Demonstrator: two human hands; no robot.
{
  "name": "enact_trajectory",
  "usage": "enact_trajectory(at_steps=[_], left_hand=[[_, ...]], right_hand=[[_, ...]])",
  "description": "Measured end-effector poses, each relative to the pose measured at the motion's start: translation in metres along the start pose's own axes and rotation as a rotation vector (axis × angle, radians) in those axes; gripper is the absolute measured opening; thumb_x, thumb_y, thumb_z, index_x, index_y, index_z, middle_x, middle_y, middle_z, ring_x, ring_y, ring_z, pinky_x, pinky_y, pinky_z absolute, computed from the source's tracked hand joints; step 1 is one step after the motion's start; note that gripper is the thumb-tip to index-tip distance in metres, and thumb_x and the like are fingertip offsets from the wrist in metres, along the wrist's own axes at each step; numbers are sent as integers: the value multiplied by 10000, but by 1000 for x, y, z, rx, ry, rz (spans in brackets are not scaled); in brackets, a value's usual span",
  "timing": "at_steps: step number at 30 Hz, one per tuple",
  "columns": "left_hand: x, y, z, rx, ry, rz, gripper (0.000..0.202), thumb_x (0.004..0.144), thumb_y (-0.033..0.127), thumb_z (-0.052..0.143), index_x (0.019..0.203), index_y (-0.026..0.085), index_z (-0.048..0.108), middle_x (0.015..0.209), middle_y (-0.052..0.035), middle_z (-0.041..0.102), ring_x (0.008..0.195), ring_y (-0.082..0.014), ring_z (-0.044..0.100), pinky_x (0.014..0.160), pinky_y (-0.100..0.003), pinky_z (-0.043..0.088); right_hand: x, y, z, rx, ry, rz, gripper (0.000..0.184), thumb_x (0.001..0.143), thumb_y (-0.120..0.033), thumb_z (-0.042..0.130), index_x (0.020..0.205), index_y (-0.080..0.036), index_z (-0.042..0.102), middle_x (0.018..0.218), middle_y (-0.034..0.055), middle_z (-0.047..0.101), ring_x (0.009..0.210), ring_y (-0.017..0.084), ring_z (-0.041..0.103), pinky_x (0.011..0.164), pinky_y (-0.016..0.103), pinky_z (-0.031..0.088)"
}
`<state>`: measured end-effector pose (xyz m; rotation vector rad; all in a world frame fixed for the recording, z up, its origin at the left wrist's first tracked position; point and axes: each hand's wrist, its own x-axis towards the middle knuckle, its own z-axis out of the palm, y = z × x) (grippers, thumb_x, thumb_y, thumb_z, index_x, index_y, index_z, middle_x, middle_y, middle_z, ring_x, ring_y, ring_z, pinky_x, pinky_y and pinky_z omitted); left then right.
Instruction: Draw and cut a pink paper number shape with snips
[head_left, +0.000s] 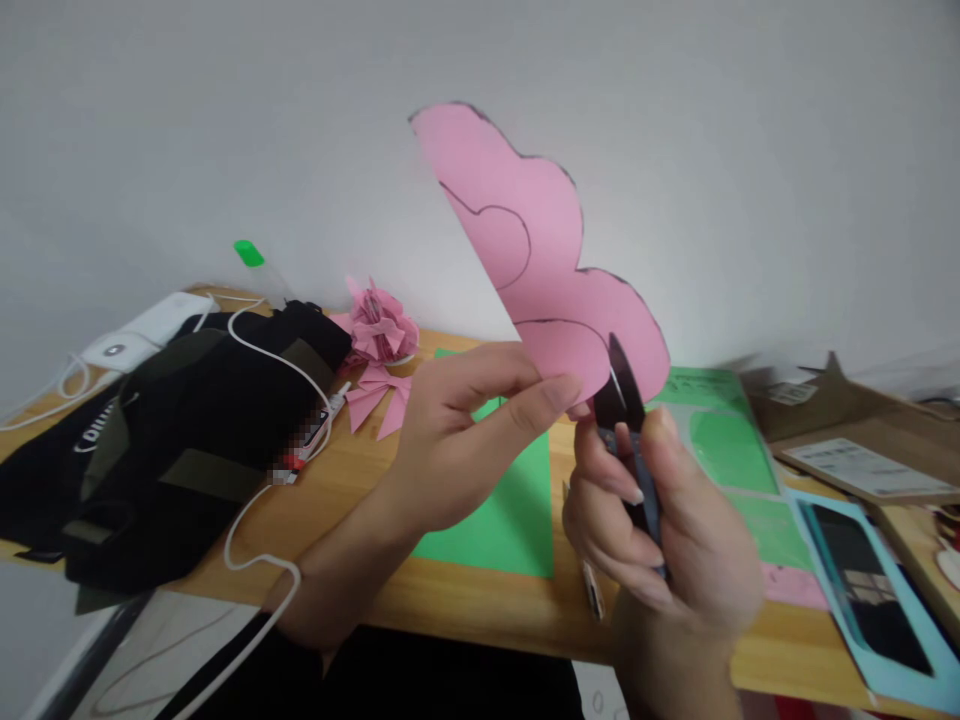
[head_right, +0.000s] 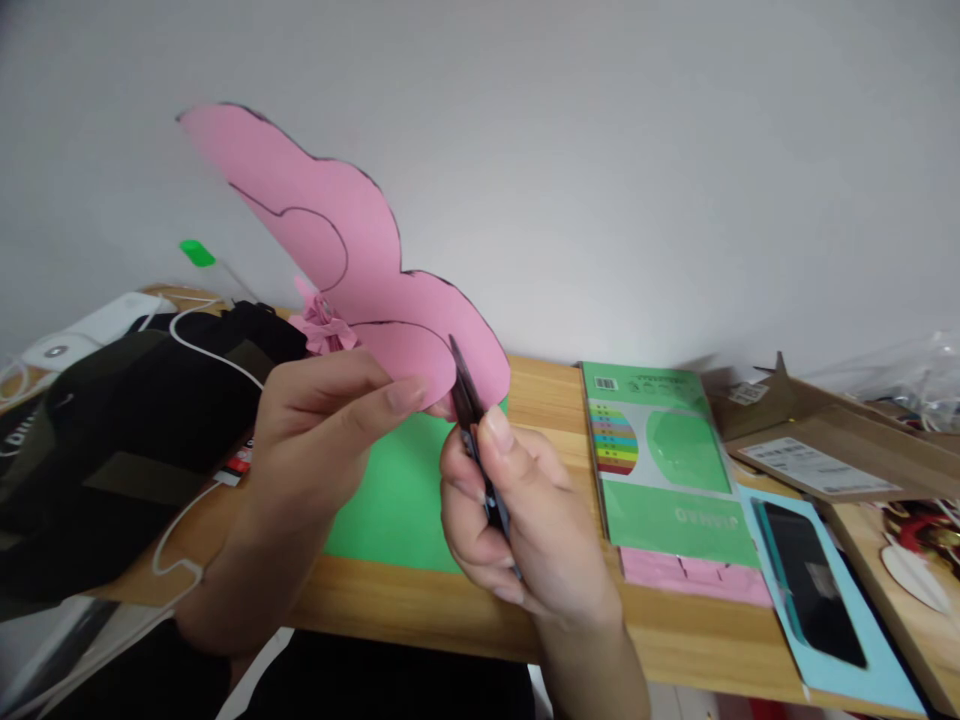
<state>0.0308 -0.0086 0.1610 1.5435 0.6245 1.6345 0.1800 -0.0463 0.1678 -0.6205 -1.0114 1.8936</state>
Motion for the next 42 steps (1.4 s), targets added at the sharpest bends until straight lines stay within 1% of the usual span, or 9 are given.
enact_trajectory(at_steps=[3,5,9,14,19,23,30,36,42], left_hand=[[0,0,0,1,5,-14,226,902,245,723,680,205,727,684,12,725,648,-111,655,632,-240,525],[0,0,0,-1,5,-10,231,899,266,731,678,201,727,679,10,720,645,-111,649,633,-242,521],[0,0,0,13,9,4,217,893,217,729,678,192,723,677,21,714,639,-102,647,630,-234,522],[1,1,0,3,-9,8,233,911,188,693,679,192,713,703,16,728,699,-131,693,691,-262,561],[1,0,0,14,-8,13,235,907,156,689,674,185,705,688,27,714,678,-103,666,679,-236,541],[0,0,0,0,-5,1,234,908,191,702,674,188,708,696,21,724,695,-115,682,697,-244,554],[0,2,0,26,-4,-4,240,906,147,682,672,198,706,695,34,723,685,-109,681,685,-245,552],[-1,2,0,-6,3,-19,228,907,167,692,684,205,718,702,24,728,692,-117,677,696,-255,555],[-1,0,-1,-20,-4,-12,234,917,184,690,685,192,718,692,23,719,668,-98,651,671,-234,528]], right_hand=[[0,1,0,12,-14,-11,452,997,-557,487,702,-216,458,419,-128,255,257,25,113,274,135,112],[0,1,0,23,-18,-14,450,1004,-549,479,704,-215,462,421,-127,257,257,25,115,275,135,111],[-1,1,-1,41,-28,-10,452,1002,-552,486,705,-212,466,427,-126,259,263,23,116,278,135,110],[-1,2,-1,65,-35,-17,444,1007,-546,481,713,-213,478,426,-124,261,256,25,116,272,140,104],[0,3,-2,74,-44,-15,448,1006,-547,484,710,-211,478,431,-123,263,258,22,117,272,138,96],[0,2,-2,66,-40,-18,449,1012,-542,475,709,-210,478,433,-122,265,265,22,125,279,136,108],[0,2,-2,70,-37,-8,438,1002,-541,500,712,-214,482,436,-122,262,267,20,116,279,142,100],[1,2,-3,54,-39,-20,448,1017,-541,464,711,-213,482,431,-120,268,265,22,122,282,136,110],[-1,2,-2,36,-29,-14,448,1007,-546,482,708,-212,476,426,-123,265,263,23,122,282,137,107]])
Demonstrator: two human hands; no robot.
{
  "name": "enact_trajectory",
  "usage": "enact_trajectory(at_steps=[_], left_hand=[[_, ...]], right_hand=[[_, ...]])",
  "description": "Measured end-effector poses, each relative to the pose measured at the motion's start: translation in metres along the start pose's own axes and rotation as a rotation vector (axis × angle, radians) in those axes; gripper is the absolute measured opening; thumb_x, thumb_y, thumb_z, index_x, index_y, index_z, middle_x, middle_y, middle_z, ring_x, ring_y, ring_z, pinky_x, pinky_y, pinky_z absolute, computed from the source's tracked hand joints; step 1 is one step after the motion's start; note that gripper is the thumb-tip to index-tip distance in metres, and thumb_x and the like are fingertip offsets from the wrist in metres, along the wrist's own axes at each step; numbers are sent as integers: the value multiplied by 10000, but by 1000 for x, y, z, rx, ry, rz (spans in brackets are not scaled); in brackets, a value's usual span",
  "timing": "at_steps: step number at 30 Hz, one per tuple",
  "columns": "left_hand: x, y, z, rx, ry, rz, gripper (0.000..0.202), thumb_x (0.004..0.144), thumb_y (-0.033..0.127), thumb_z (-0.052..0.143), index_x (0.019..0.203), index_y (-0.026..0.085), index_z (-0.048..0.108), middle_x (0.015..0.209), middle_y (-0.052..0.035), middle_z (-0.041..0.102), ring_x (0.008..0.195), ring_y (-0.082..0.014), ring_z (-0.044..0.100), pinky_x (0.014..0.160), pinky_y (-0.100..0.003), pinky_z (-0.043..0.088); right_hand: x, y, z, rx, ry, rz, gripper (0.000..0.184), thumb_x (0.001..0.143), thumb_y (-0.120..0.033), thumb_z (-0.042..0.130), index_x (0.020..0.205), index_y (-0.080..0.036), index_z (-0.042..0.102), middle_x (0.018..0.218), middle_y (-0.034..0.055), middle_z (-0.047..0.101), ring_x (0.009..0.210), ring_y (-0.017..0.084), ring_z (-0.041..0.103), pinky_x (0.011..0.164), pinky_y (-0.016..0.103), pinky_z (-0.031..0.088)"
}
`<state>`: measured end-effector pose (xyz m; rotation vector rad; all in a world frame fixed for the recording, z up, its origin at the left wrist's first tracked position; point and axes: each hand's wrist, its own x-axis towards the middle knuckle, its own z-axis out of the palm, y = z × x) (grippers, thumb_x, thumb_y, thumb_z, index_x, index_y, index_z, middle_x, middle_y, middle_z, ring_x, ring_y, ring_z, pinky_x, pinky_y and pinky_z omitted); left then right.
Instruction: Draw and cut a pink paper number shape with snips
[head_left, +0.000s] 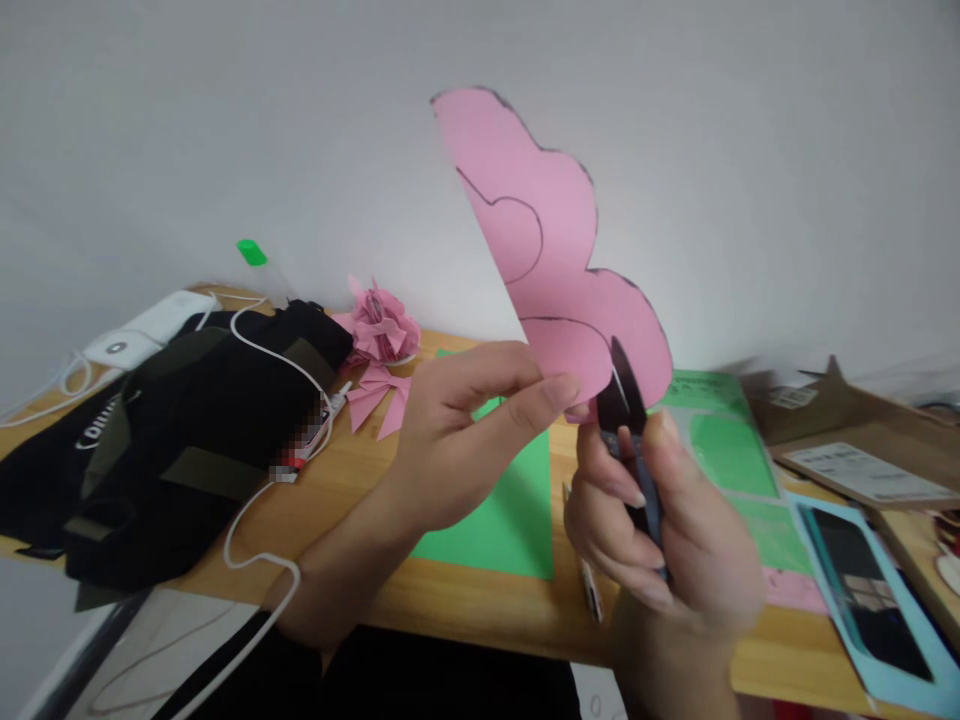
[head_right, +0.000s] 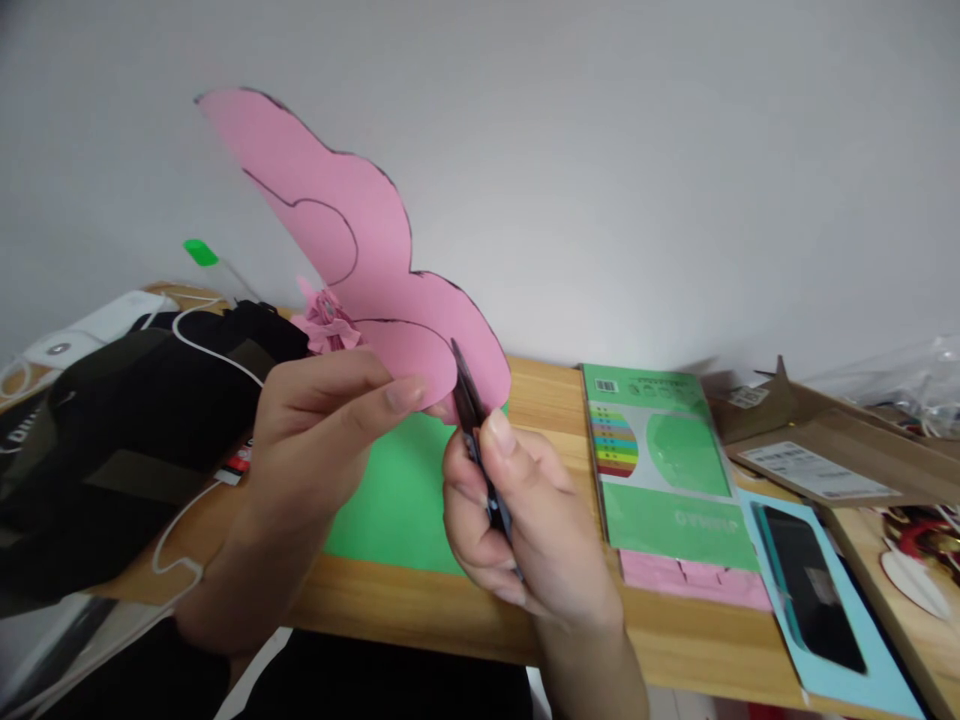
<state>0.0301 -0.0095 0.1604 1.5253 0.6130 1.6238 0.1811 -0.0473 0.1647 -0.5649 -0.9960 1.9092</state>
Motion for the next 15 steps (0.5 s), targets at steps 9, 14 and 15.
enact_trajectory(at_steps=[9,14,15], left_hand=[[0,-2,-1,-1,13,21,218,892,262,743,687,191,717,668,20,704,625,-101,617,606,-238,486],[1,0,0,-8,13,6,225,885,256,748,670,205,708,658,30,688,623,-103,613,607,-247,492],[1,0,0,-7,13,1,228,881,252,753,664,203,705,655,32,681,617,-99,604,605,-246,488]], right_hand=[[1,2,-1,-18,16,-21,449,1013,-539,467,709,-209,478,427,-124,269,269,24,113,283,134,112],[2,0,3,-35,15,-18,450,995,-555,489,701,-215,462,415,-130,257,255,27,107,270,136,104],[2,0,3,-40,17,-17,453,993,-560,489,699,-217,458,413,-130,255,254,27,106,269,136,103]])
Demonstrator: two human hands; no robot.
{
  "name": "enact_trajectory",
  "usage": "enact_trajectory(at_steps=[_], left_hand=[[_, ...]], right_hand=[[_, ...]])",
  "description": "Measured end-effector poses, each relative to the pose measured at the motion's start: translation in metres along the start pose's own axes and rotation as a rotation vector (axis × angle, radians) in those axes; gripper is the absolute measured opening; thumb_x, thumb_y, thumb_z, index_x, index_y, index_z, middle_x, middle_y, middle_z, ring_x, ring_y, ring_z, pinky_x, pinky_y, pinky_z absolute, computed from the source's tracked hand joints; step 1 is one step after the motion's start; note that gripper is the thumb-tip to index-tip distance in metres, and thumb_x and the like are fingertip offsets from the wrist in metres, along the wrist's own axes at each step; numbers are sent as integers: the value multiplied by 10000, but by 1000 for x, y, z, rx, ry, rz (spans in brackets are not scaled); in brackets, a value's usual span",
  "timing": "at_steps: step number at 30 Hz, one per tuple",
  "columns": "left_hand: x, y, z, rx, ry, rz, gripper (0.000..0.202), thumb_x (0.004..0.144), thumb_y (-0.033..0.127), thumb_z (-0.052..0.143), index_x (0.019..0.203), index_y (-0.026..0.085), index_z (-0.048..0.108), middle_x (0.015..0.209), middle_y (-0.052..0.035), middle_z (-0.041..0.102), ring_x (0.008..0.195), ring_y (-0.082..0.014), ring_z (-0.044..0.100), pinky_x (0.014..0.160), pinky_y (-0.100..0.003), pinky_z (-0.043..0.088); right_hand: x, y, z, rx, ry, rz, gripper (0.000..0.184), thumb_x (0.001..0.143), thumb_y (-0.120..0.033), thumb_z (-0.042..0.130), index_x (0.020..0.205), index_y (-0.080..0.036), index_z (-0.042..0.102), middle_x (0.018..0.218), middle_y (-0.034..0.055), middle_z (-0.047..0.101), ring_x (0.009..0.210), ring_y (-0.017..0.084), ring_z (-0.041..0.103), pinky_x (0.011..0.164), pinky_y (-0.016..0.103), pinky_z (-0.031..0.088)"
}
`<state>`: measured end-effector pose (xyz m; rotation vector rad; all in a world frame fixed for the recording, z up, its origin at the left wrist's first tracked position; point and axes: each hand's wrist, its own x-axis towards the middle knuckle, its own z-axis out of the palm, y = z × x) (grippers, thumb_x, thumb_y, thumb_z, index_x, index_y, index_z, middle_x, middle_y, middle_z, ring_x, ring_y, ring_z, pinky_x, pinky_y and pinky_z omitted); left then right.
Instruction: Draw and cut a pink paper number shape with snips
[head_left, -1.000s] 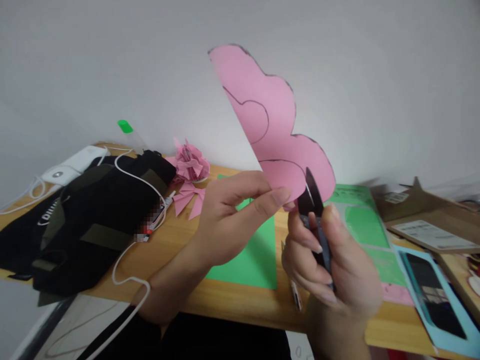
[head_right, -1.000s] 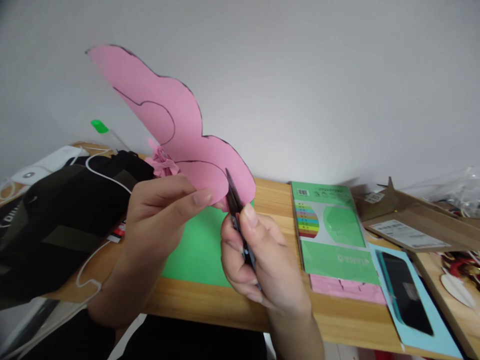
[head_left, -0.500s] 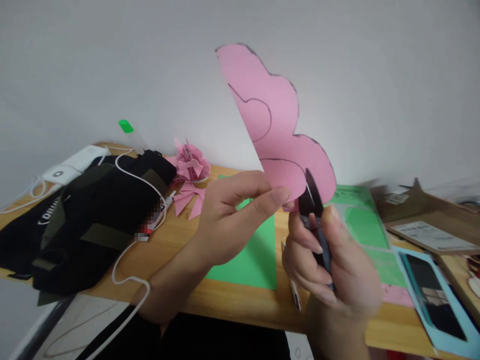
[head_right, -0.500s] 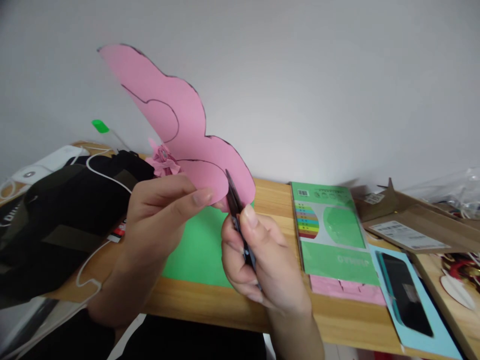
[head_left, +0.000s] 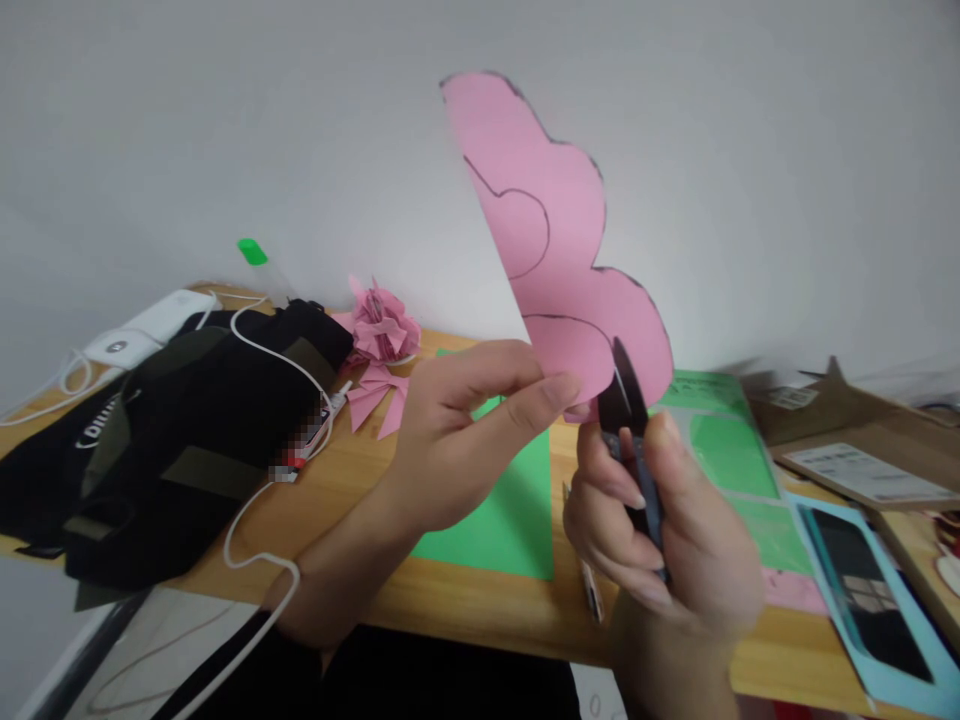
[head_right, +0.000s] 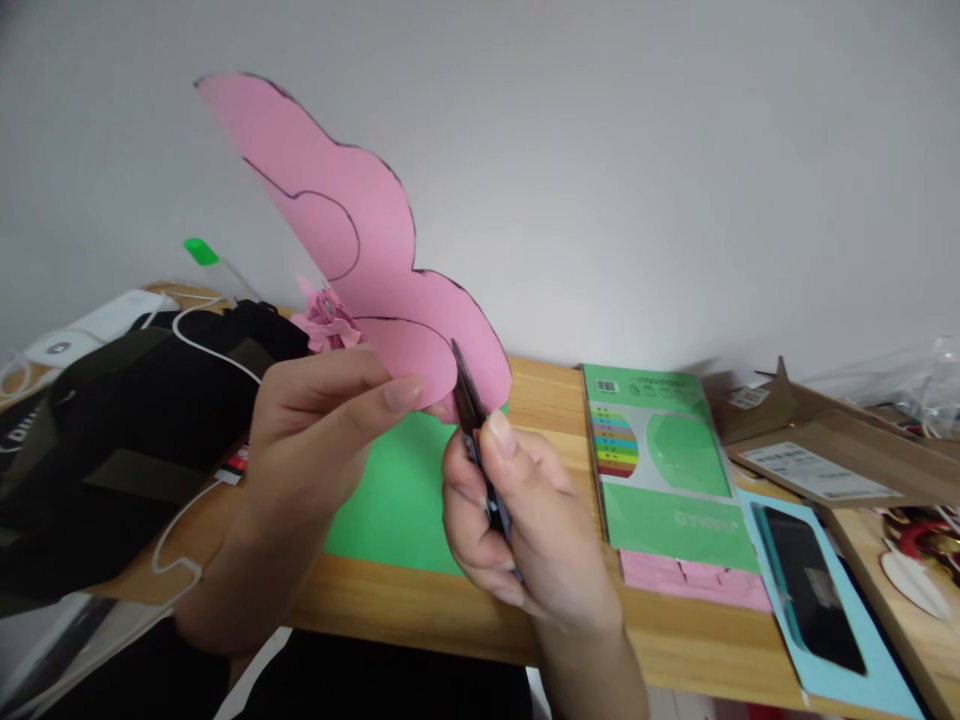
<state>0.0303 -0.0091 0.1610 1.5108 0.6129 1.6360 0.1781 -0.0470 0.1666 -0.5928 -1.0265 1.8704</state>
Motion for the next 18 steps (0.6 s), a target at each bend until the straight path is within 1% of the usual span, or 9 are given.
enact_trajectory(at_steps=[5,11,14,18], left_hand=[[-1,2,0,25,9,-6,251,899,287,733,665,201,706,661,25,678,592,-92,576,588,-245,479],[-1,1,0,80,30,-1,296,902,341,727,647,198,681,637,14,663,585,-109,580,557,-255,460],[-1,1,0,62,18,-10,302,900,329,731,639,192,665,622,17,641,591,-110,579,556,-250,447],[0,1,0,37,22,-9,301,889,302,744,630,183,649,603,28,601,579,-92,523,567,-240,430]], right_hand=[[-1,0,0,-12,12,8,456,983,-572,499,697,-219,454,413,-132,250,252,27,101,266,138,100],[-2,0,0,-22,13,3,466,987,-576,490,692,-217,453,412,-131,243,254,24,100,270,134,102],[-1,-1,-1,-45,32,12,473,973,-588,508,686,-217,448,408,-130,252,256,25,106,267,137,105],[-1,-2,-1,-62,47,24,481,964,-601,515,681,-219,443,401,-130,253,256,26,106,269,139,110]])
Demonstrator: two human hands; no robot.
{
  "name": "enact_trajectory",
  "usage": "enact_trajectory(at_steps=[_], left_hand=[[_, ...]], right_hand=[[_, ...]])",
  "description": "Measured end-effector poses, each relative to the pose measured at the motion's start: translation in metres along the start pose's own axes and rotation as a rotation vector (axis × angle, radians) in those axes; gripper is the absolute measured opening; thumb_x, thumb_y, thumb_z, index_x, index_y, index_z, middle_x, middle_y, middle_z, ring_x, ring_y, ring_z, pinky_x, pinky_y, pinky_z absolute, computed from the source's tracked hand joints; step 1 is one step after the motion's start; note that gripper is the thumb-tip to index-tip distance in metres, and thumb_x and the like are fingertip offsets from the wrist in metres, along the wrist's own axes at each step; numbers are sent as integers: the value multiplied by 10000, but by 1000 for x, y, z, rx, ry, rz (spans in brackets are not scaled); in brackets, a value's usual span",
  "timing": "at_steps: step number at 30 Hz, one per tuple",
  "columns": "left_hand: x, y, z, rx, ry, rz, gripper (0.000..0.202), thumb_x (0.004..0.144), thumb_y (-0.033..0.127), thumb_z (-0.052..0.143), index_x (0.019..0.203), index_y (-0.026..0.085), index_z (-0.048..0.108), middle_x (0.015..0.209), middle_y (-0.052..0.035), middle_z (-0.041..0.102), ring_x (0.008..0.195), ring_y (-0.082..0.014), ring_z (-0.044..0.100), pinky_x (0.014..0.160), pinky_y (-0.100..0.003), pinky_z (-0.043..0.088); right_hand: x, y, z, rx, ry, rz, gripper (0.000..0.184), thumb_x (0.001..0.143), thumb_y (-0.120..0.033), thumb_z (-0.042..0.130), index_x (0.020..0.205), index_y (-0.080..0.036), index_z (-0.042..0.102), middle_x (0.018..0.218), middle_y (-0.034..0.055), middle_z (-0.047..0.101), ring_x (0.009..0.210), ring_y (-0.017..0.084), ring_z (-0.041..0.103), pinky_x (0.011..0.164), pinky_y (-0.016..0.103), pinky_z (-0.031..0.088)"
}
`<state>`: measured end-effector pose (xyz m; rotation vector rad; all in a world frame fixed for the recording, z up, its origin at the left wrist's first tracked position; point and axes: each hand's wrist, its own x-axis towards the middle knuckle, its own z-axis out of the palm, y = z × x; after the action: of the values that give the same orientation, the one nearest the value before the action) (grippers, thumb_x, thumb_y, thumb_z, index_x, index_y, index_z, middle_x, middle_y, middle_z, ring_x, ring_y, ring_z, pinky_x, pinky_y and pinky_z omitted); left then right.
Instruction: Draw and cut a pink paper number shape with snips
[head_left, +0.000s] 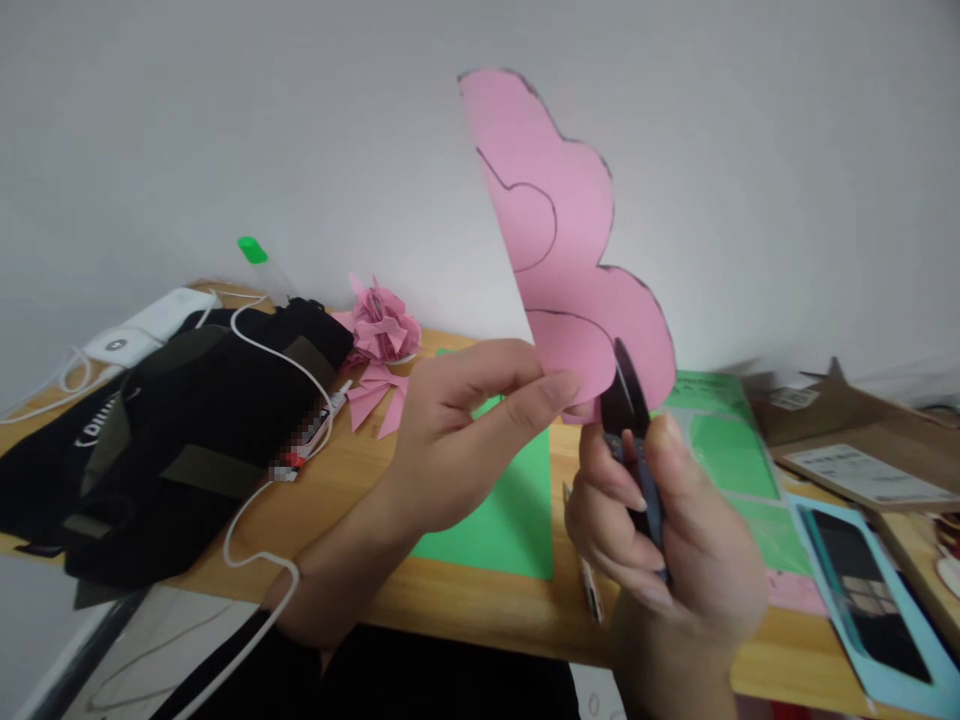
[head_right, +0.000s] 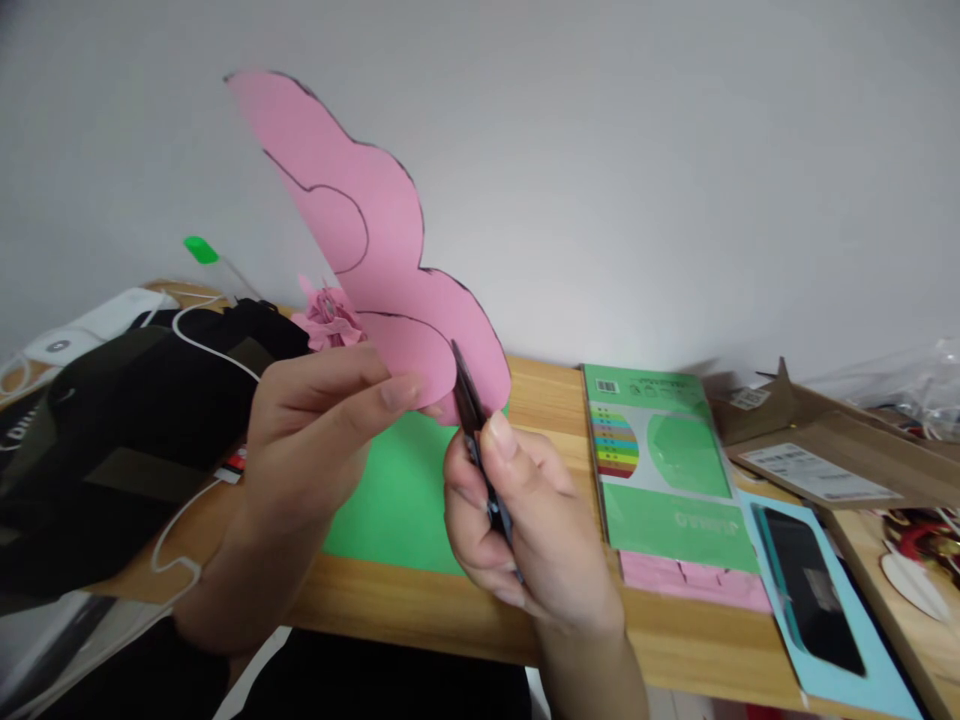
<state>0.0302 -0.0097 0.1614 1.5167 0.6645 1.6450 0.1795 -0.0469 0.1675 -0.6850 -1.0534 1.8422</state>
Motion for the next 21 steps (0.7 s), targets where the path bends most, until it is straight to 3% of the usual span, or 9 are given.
enact_trajectory(at_steps=[5,14,21], left_hand=[[0,0,0,5,6,-8,301,889,317,742,634,194,640,597,35,560,587,-99,520,569,-252,418],[1,0,0,-21,11,-6,394,883,388,740,594,188,563,567,39,453,538,-94,394,539,-270,367],[0,2,-2,34,-2,-36,370,902,384,714,616,188,586,595,24,524,587,-115,485,584,-276,407]], right_hand=[[0,0,0,1,-15,-21,474,977,-593,498,688,-221,451,408,-130,246,265,31,99,269,146,104],[-1,3,-1,-26,32,-18,476,964,-618,499,703,-223,455,415,-131,245,282,36,102,283,160,105],[1,1,0,-36,33,-19,482,959,-615,517,691,-218,461,411,-129,253,279,31,95,274,152,91]])
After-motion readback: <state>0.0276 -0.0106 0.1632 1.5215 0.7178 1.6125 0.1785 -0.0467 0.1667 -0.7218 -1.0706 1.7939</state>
